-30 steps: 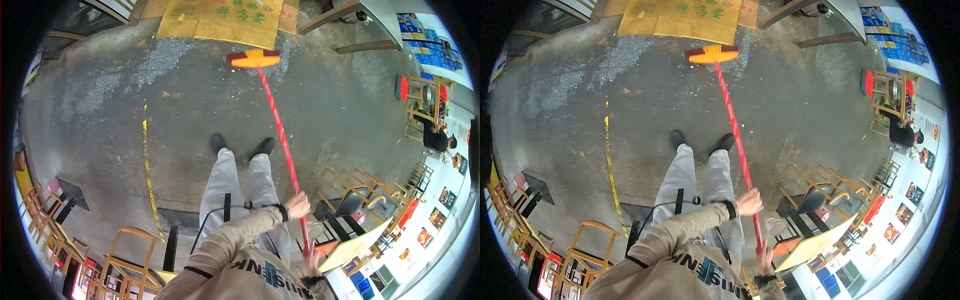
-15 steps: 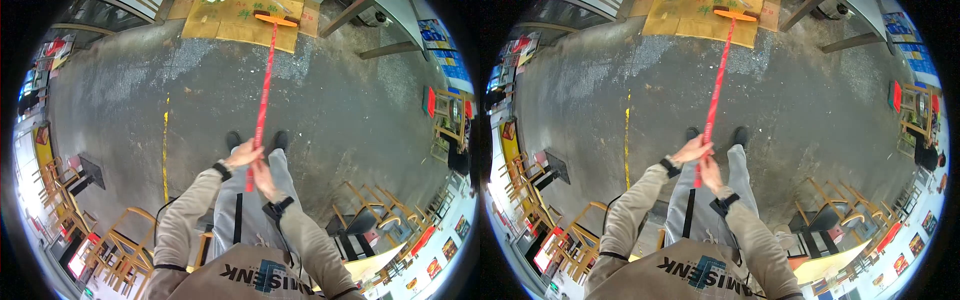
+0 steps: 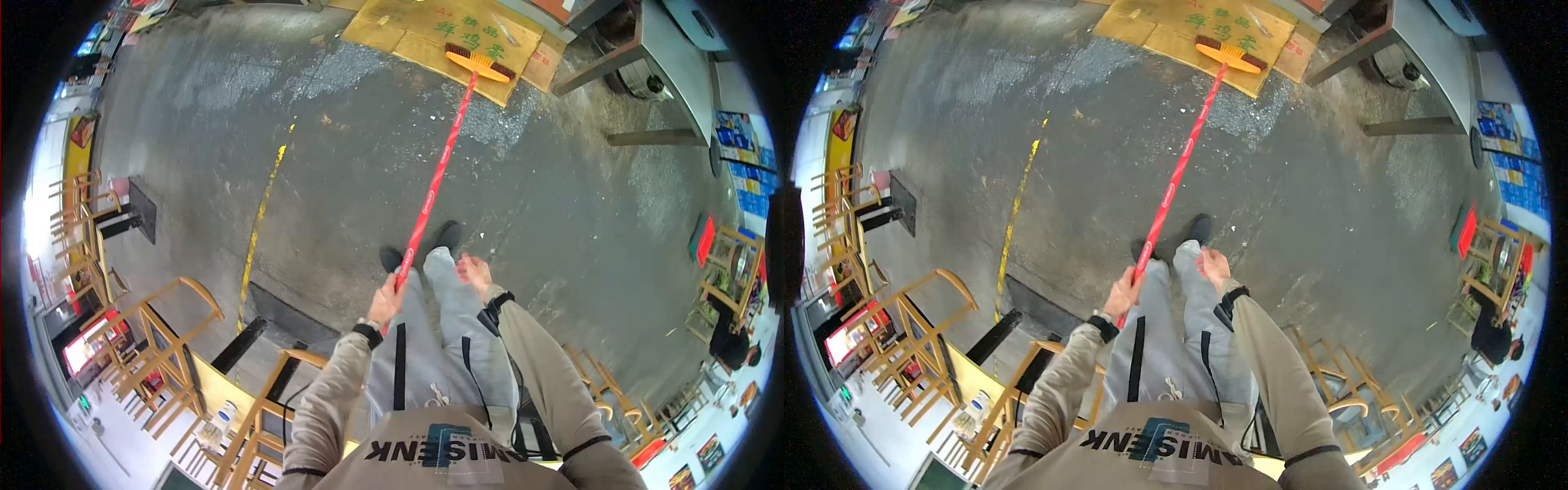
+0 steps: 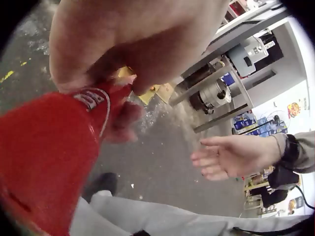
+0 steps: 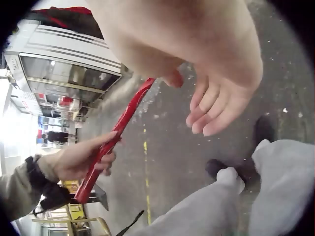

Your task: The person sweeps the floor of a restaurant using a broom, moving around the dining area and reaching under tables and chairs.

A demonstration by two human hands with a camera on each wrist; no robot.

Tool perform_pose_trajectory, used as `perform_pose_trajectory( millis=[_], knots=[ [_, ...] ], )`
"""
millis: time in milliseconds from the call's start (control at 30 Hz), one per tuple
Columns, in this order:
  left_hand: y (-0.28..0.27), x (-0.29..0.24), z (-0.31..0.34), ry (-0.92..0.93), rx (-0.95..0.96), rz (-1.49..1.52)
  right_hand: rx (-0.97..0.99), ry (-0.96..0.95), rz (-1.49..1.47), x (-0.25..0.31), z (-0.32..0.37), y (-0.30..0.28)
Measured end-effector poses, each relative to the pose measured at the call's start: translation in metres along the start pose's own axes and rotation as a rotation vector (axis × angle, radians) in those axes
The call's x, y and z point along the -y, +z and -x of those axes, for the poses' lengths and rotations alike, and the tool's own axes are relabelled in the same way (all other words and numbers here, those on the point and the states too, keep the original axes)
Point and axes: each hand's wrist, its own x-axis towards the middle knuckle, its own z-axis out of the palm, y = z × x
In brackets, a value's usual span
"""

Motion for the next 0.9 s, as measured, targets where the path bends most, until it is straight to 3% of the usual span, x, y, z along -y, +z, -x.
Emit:
perform_pose_trajectory(
  millis=[167, 233, 267, 333, 467, 533, 600, 667, 700, 733, 800, 833, 867, 900],
  knots=[
    [0.07, 0.06, 0.035, 0.096, -0.189, 0.042, -0.054, -0.05, 0.137, 0.012, -0.031, 0.04],
    [0.094, 0.086, 0.059, 0.034, -0.237, 0.101, -0.02, -0.118, 0.154, -0.008, -0.037, 0.065],
    [0.099, 0.094, 0.069, -0.002, -0.247, 0.049, -0.02, -0.111, 0.167, -0.036, -0.056, 0.065],
    [0.104, 0.107, 0.09, -0.043, -0.297, -0.025, -0.065, -0.413, 0.428, -0.086, -0.094, 0.066],
    [0.111, 0.139, 0.148, -0.107, -0.361, 0.039, -0.063, -0.372, 0.632, -0.147, -0.066, 0.074],
    [0.113, 0.16, 0.185, -0.19, -0.366, -0.015, -0.014, -0.265, 0.586, -0.188, -0.051, 0.085],
    [0.125, 0.187, 0.229, -0.284, -0.348, -0.008, -0.085, -0.289, 0.559, -0.237, -0.022, 0.099],
    [0.139, 0.21, 0.285, -0.303, -0.315, 0.04, 0.072, -0.147, 0.525, -0.261, 0.022, 0.1],
    [0.144, 0.215, 0.316, -0.307, -0.291, 0.099, 0.356, -0.274, 0.388, -0.247, 0.067, 0.103],
    [0.158, 0.23, 0.343, -0.313, -0.27, 0.149, 0.283, -0.069, 0.326, -0.26, 0.084, 0.108],
    [0.168, 0.221, 0.406, -0.379, -0.164, 0.217, 0.148, 0.109, 0.165, -0.276, 0.104, 0.117],
    [0.175, 0.215, 0.433, -0.526, -0.1, 0.243, 0.236, 0.229, 0.045, -0.3, 0.093, 0.11],
    [0.207, 0.249, 0.459, -0.509, -0.143, 0.119, 0.048, 0.299, -0.045, -0.314, 0.101, 0.125],
    [0.202, 0.215, 0.476, -0.425, -0.328, 0.02, 0.227, 0.433, -0.053, -0.341, 0.095, 0.116]
  ],
)
